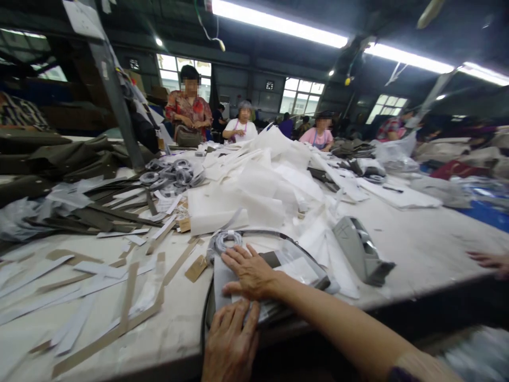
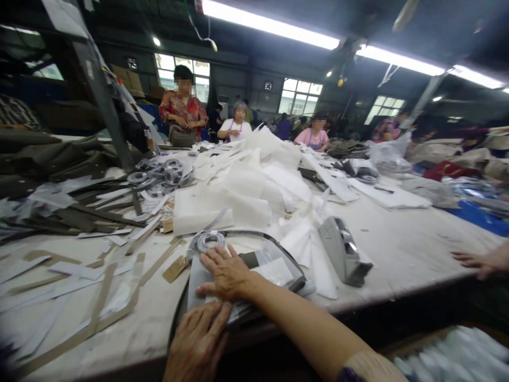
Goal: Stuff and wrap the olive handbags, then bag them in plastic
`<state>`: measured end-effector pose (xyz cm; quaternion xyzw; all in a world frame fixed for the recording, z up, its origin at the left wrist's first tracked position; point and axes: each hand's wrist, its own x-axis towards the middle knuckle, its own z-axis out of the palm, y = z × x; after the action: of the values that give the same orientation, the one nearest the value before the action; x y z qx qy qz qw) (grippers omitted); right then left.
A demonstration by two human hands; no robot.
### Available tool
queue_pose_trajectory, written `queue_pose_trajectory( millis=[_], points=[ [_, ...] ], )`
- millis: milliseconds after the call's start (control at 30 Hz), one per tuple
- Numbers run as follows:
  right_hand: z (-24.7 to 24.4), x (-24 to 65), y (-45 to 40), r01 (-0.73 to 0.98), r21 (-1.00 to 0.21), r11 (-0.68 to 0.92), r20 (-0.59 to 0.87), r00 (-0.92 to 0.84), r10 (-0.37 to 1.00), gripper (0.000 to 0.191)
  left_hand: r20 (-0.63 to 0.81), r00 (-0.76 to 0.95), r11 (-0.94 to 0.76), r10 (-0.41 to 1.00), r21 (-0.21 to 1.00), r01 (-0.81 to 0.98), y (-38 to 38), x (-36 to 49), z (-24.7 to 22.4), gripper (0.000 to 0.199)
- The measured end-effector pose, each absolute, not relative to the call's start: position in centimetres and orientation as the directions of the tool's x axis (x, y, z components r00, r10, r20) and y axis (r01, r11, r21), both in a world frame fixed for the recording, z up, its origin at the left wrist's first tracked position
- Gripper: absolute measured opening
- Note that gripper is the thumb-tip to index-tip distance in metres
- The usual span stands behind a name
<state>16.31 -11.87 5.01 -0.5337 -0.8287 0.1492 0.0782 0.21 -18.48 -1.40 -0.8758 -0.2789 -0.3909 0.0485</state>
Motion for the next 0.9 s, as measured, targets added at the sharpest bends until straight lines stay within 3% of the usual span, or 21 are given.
queue_pose_trajectory(
  millis=[167,267,333,367,433,500,567,633,700,767,900],
  points=[
    [7.0,16.8,-12.6,0.872,-0.382,0.307,-0.053,-0.352,0.934,0.087,0.737,0.612,-0.866,0.287,-0.073,0.495,-16.9,-0.4,-2.2,0.032],
    [9.0,17.0,-15.9,0.835,-0.490,0.251,0.121,-0.220,0.968,0.070,0.739,0.630,-0.867,0.237,-0.133,0.481,-16.5,-0.6,-2.3,0.033],
    [9.5,17.4,-19.4,0.750,-0.634,0.189,0.262,-0.022,0.965,0.050,0.742,0.626,-0.879,0.240,-0.107,0.465,-16.4,-0.8,-1.8,0.032],
    [9.2,17.7,-21.4,0.676,-0.723,0.141,0.277,0.097,0.956,0.042,0.741,0.622,-0.891,0.252,-0.073,0.448,-16.2,-1.0,-1.5,0.032],
    [7.7,18.7,-25.3,0.481,-0.876,0.004,0.161,0.286,0.945,0.041,0.735,0.608,-0.912,0.300,0.034,0.409,-15.7,-1.5,-0.7,0.034],
    [5.0,19.9,-28.5,0.267,-0.953,-0.142,-0.032,0.379,0.925,0.049,0.729,0.551,-0.895,0.405,0.192,0.403,-14.8,-2.2,-0.3,0.037],
    [2.3,20.9,-30.4,-0.017,-0.957,-0.291,-0.266,0.453,0.851,0.060,0.673,0.420,-0.786,0.609,0.442,0.432,-13.6,-2.7,-0.4,0.043],
    [0.5,21.4,-31.2,-0.289,-0.895,-0.338,-0.441,0.470,0.765,0.069,0.461,0.257,-0.527,0.850,0.762,0.377,-12.4,-3.0,-0.8,0.053],
    [0.1,21.3,-31.2,-0.479,-0.823,-0.306,-0.524,0.430,0.735,0.072,0.166,0.171,-0.199,0.971,0.959,0.202,-11.4,-3.0,-1.1,0.064],
    [0.6,20.9,-30.6,-0.590,-0.759,-0.273,-0.550,0.359,0.754,0.075,-0.007,0.164,0.003,0.986,1.000,0.029,-10.9,-2.8,-1.1,0.069],
    [1.0,20.6,-29.6,-0.679,-0.680,-0.278,-0.583,0.270,0.767,0.087,-0.102,0.227,0.130,0.969,0.985,-0.113,-11.8,-2.7,-0.4,0.069]
  ],
)
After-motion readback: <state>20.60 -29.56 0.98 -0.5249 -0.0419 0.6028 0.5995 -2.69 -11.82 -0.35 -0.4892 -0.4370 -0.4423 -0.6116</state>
